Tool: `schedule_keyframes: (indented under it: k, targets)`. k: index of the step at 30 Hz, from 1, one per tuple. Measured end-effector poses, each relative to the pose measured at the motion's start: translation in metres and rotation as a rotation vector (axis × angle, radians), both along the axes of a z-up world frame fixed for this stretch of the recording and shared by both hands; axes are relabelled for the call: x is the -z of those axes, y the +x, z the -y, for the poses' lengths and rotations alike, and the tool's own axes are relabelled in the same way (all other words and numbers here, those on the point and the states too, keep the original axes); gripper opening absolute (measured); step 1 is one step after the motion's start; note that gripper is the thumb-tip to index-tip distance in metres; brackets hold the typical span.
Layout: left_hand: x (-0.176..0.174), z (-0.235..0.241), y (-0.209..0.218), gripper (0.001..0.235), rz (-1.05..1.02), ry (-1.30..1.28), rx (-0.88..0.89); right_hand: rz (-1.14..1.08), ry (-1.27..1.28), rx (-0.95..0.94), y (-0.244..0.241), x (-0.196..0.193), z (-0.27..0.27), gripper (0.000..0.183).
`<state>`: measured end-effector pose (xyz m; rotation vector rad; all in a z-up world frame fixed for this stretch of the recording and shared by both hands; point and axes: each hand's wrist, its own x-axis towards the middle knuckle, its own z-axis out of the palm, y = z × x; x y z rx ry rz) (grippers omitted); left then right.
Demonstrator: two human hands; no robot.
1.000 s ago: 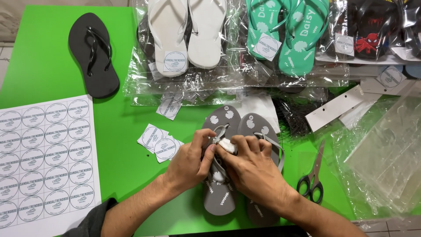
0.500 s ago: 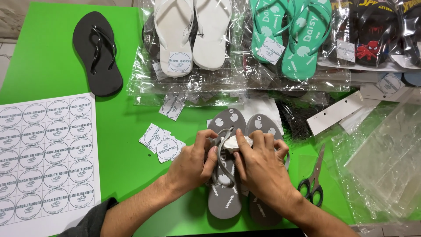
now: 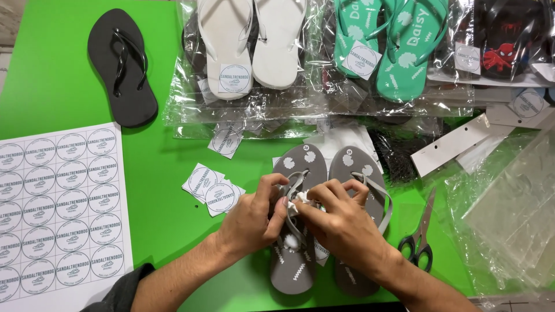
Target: The person cleans a pair of grey sandals with a white cloth, wipes the straps and footbeds, and then places the sandals into a clear plastic bag.
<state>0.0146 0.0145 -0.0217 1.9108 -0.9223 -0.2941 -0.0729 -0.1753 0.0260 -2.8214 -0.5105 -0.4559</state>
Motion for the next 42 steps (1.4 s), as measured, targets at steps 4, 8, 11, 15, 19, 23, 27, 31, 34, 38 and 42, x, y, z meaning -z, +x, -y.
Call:
schedule_keyframes:
  k: [4,8,11,15,19,23,27,31,34,38,42]
  targets:
    - [0.0,-0.001,0.0,0.029,-0.014,-0.006,0.033,-0.044,-0.022,0.039,0.004,0.002,0.0,0.022]
    - [-0.001,-0.002,0.001,0.029,-0.03,-0.003,0.073,-0.046,-0.114,0.279,0.006,0.004,0.009,0.019]
    - [-0.001,-0.001,0.0,0.029,-0.036,0.013,0.057,-0.023,-0.138,0.37,0.005,0.001,0.015,0.017]
    - [-0.004,0.0,0.001,0.03,-0.082,0.052,0.015,-0.024,-0.024,0.182,0.0,0.004,0.018,0.027]
    - [-0.006,0.0,0.002,0.03,-0.098,0.076,-0.011,0.021,0.101,0.015,0.003,-0.003,0.011,0.029]
    - [-0.005,0.0,0.002,0.03,-0.097,0.079,-0.012,-0.011,0.045,-0.097,0.006,0.001,0.013,0.035]
    - [-0.005,0.0,0.002,0.03,-0.093,0.08,-0.001,-0.067,-0.039,0.031,0.006,0.004,0.011,0.027]
    - [-0.002,-0.001,0.003,0.03,-0.087,0.072,0.012,-0.049,-0.104,0.26,0.006,0.0,0.016,0.028]
    - [-0.001,-0.001,0.003,0.03,-0.062,0.062,0.013,0.017,-0.085,0.36,0.005,-0.004,0.02,0.02]
    - [0.0,-0.001,0.003,0.03,-0.06,0.064,0.004,-0.059,0.092,0.064,0.002,-0.01,0.022,0.021]
    - [-0.003,-0.001,0.002,0.031,-0.066,0.073,-0.007,-0.136,0.052,-0.139,0.001,-0.01,0.017,0.02]
